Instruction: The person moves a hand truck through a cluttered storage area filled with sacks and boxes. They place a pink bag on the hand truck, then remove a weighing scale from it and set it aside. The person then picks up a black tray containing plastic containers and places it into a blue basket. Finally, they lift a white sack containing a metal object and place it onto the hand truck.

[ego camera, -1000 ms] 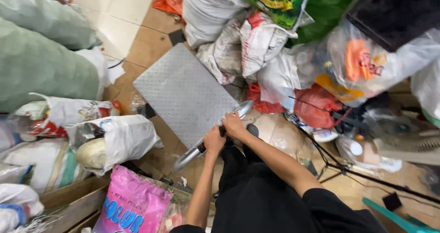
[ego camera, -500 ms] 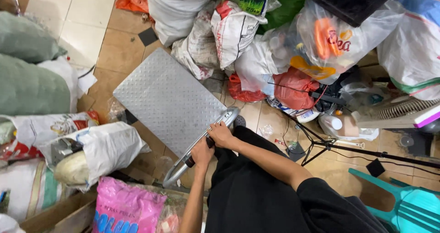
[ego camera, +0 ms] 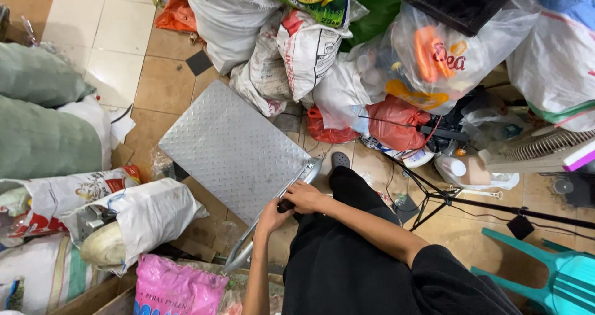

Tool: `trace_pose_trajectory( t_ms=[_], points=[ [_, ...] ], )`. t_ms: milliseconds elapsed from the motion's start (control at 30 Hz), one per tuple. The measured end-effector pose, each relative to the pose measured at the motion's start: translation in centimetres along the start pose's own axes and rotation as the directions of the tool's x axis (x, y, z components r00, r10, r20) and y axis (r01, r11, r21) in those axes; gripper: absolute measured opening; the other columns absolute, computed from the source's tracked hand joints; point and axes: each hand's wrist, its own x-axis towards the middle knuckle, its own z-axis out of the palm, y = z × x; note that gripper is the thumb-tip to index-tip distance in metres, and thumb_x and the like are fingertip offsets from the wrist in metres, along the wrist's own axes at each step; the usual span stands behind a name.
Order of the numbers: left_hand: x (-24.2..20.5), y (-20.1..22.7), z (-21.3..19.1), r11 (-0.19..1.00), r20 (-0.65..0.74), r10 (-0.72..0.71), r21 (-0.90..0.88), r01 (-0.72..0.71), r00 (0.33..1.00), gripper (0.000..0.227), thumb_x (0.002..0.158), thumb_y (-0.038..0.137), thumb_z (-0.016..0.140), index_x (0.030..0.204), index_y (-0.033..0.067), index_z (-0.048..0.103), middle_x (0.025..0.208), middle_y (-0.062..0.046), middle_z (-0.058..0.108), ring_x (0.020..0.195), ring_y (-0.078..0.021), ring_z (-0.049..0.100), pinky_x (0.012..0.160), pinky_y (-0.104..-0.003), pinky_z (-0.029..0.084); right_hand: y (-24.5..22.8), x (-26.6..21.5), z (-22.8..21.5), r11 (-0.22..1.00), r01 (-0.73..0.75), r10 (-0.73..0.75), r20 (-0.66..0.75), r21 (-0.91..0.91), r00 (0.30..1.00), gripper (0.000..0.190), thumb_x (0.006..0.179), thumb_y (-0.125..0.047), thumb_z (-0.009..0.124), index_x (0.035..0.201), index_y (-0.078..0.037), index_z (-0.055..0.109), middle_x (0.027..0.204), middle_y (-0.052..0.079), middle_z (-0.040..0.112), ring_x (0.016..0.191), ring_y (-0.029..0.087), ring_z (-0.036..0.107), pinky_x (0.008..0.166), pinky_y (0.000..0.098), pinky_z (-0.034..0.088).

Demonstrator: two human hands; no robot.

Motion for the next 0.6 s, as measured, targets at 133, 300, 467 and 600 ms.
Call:
trace_pose_trajectory(
  t_ms=[133,300,467,600],
  points=[
    [2.5,2.0,0.4,0.993,0.044,-0.119,0.015,0.118,0.992,0.035,0.077,0.021,0.082,0.105,0.0010,0.072,0.096,-0.014,0.078,0.089,-0.0280,0.076,0.083,-0.039,0.059,2.5,-0.7,-2.8,0.992,-0.046,0.038,0.073,0.117,0.997,0.053,0.073,-0.018,0.074,0.125,-0.012,0.064,0.123,0.015,0.064,0.118,0.037,0.060,0.104,0.0482,0.044],
    [7.7,9.9,2.2,0.995,-0.188,0.099,0.018,-0.097,0.977,0.036,0.081,0.019,0.083,0.111,0.0019,0.071,0.108,-0.015,0.072,0.101,-0.0295,0.069,0.088,-0.039,0.054,10.8,-3.7,-8.6,0.959,-0.095,0.126,-0.101,0.267,0.987,0.055,0.079,-0.022,0.076,0.129,-0.007,0.061,0.138,0.021,0.056,0.129,0.042,0.052,0.106,0.0490,0.043],
    [17.5,17.7,6.7,0.984,-0.247,0.146,-0.065,-0.166,0.958,0.032,0.084,0.015,0.078,0.113,0.0034,0.069,0.111,-0.012,0.073,0.105,-0.0259,0.071,0.090,-0.037,0.056,24.5,-9.9,-17.5,0.940,-0.182,0.309,-0.497,0.288,0.811,0.050,0.084,-0.018,0.075,0.130,-0.004,0.061,0.130,0.020,0.061,0.126,0.038,0.056,0.109,0.0449,0.044],
    [26.2,25.6,10.8,0.925,-0.206,0.259,-0.228,-0.304,0.944,0.024,0.090,0.012,0.074,0.111,0.0036,0.067,0.110,-0.010,0.069,0.104,-0.0246,0.072,0.092,-0.033,0.057,32.2,-17.7,-28.9,0.735,-0.368,0.678,-0.605,0.569,0.418,0.054,0.092,-0.013,0.071,0.141,0.001,0.053,0.130,0.020,0.062,0.120,0.033,0.063,0.104,0.0398,0.049]
  ],
)
